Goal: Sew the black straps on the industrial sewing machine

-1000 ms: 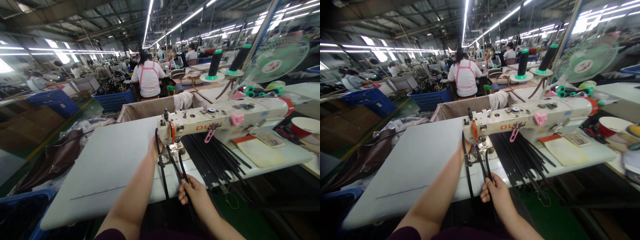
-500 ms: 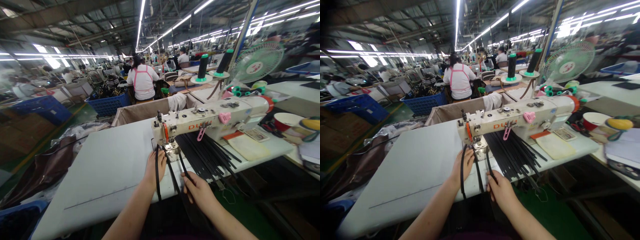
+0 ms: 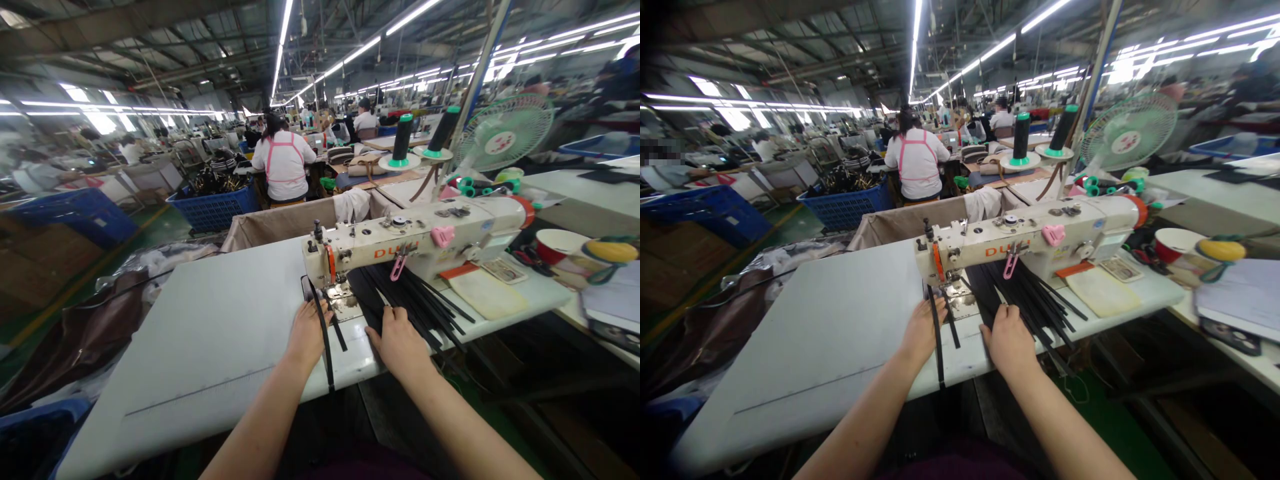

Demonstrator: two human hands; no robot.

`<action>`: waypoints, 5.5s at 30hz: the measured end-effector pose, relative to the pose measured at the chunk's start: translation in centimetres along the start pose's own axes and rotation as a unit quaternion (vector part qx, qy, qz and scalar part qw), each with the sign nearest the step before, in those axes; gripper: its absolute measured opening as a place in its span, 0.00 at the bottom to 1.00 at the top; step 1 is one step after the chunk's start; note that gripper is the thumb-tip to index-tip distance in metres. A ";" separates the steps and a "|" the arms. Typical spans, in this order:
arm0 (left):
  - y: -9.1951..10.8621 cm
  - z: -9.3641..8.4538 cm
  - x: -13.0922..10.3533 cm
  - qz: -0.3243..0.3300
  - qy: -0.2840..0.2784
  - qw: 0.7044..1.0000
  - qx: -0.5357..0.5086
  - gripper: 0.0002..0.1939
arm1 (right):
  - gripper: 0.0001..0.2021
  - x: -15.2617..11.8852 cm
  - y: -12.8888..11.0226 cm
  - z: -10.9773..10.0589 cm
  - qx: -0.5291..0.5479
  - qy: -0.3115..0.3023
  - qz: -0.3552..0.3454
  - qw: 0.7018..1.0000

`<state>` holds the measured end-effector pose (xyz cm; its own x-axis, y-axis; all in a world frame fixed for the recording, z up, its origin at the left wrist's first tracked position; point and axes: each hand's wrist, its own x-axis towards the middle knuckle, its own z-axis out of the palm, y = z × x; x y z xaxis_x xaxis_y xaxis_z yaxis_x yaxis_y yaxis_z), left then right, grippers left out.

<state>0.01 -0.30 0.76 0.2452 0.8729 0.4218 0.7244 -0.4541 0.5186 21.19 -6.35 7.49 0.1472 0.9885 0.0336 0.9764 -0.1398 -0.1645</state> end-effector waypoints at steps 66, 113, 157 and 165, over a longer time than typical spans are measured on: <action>-0.5 -0.3 0.3 -0.022 0.057 0.997 -0.039 0.05 | 0.28 3.3 1.3 0.1 -0.060 0.035 0.010 0.998; -0.8 -0.5 0.3 -0.025 0.026 0.997 -0.068 0.10 | 0.20 4.5 0.6 2.4 -0.048 0.085 0.002 0.995; -1.2 -0.3 0.4 -0.042 -0.006 0.997 -0.070 0.12 | 0.05 4.2 1.1 0.4 0.387 -0.090 0.144 0.906; -1.1 -0.3 0.3 -0.045 -0.006 0.995 -0.085 0.12 | 0.08 1.6 2.4 -0.3 0.681 -0.158 0.215 0.682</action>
<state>-0.88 0.46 0.53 0.1927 0.9131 0.3593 0.6248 -0.3965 0.6726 23.77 -5.09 7.41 0.1222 0.8663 -0.4843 -0.2296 -0.4500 -0.8630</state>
